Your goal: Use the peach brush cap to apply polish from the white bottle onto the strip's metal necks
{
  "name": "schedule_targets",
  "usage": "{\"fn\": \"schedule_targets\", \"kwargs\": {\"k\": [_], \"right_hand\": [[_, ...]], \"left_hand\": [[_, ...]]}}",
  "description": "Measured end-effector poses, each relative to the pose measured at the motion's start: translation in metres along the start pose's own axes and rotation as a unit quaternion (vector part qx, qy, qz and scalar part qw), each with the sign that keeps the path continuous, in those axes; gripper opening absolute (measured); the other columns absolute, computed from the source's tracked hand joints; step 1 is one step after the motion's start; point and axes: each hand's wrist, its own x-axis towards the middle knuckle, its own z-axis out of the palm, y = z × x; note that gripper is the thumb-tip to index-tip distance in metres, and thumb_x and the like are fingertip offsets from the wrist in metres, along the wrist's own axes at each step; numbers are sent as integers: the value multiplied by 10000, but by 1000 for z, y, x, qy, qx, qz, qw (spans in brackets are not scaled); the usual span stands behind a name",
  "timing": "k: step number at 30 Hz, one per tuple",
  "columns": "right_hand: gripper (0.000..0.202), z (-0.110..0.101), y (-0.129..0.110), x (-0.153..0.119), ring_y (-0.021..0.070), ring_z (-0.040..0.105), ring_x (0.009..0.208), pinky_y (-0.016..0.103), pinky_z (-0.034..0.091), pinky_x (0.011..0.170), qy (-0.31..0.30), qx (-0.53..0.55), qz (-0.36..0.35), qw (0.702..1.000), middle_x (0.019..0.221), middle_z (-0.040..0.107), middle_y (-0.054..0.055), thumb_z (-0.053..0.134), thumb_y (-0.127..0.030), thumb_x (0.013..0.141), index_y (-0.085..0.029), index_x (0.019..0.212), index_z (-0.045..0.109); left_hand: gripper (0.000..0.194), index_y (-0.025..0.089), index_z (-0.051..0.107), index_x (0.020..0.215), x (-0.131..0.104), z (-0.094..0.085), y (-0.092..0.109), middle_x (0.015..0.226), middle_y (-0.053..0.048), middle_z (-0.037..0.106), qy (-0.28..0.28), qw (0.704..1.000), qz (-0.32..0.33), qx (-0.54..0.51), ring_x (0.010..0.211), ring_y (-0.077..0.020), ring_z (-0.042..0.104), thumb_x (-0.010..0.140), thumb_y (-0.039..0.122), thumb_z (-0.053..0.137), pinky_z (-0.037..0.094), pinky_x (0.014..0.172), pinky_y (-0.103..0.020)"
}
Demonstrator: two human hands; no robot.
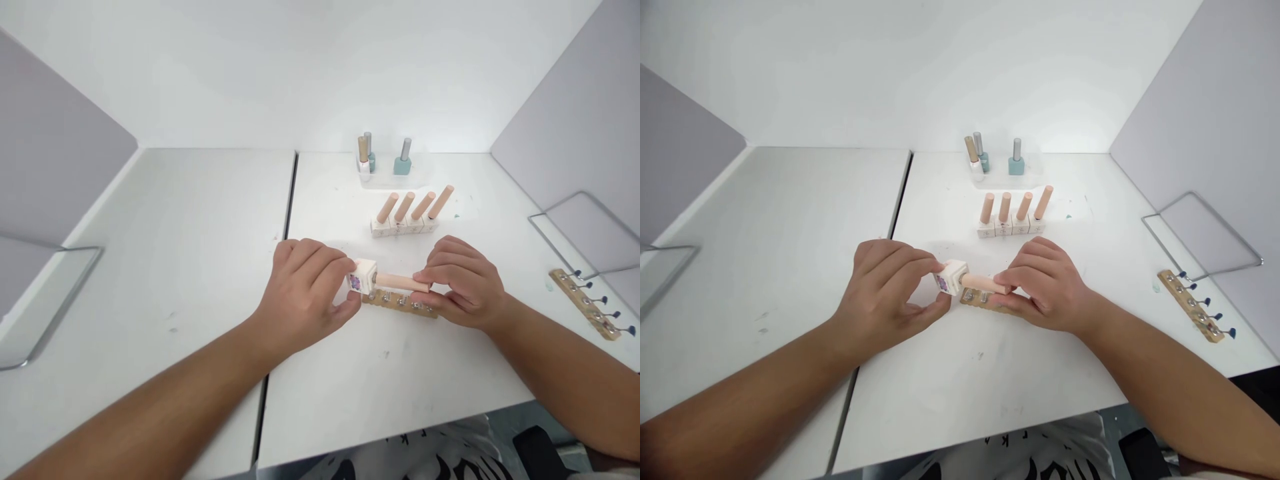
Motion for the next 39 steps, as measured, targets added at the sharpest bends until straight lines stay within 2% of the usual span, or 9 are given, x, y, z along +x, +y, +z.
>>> {"fn": "schedule_targets", "kwargs": {"k": [5,9,14,18,27,39], "right_hand": [[55,0,0,-1,111,490,578,271,439,543,-15,15,-14,1000,648,625,7,621,-175,833,-169,862,575],[105,0,0,-1,119,476,558,278,423,513,-1,-1,-8,1000,605,603,4,676,-182,791,-155,822,579],[134,-2,0,-1,114,480,527,276,426,489,2,-22,-41,999,592,599,9,679,-249,807,-156,789,584],[138,-3,0,0,108,484,513,268,435,479,2,-13,-56,998,568,595,11,692,-224,793,-142,779,582],[104,-3,-1,-1,111,481,529,269,421,490,10,-14,-27,999,587,608,-3,645,-253,826,-176,811,577],[135,-2,-2,-2,118,479,538,278,414,501,20,-21,-4,1000,571,603,-3,697,-202,782,-167,809,570]], "left_hand": [[265,210,477,899,-1,0,0,761,-20,666,-1,1000,-9,1,679,-205,560,700,140,637,389,649,-363],[261,214,476,897,-1,0,-1,762,-19,666,-2,1000,-8,0,674,-202,557,701,143,635,386,648,-361],[261,215,476,900,-1,1,0,762,-19,662,-4,1000,-9,-8,670,-201,554,700,146,629,380,646,-363],[274,207,479,899,-1,2,0,765,-24,662,-7,1000,-11,-7,676,-202,552,692,142,646,380,646,-364],[265,219,474,899,-1,1,1,757,-15,662,-1,1000,-9,1,684,-204,565,703,157,641,383,646,-358],[271,214,474,900,0,1,1,756,-22,661,3,1000,2,6,675,-209,554,700,149,646,372,632,-364]]}}
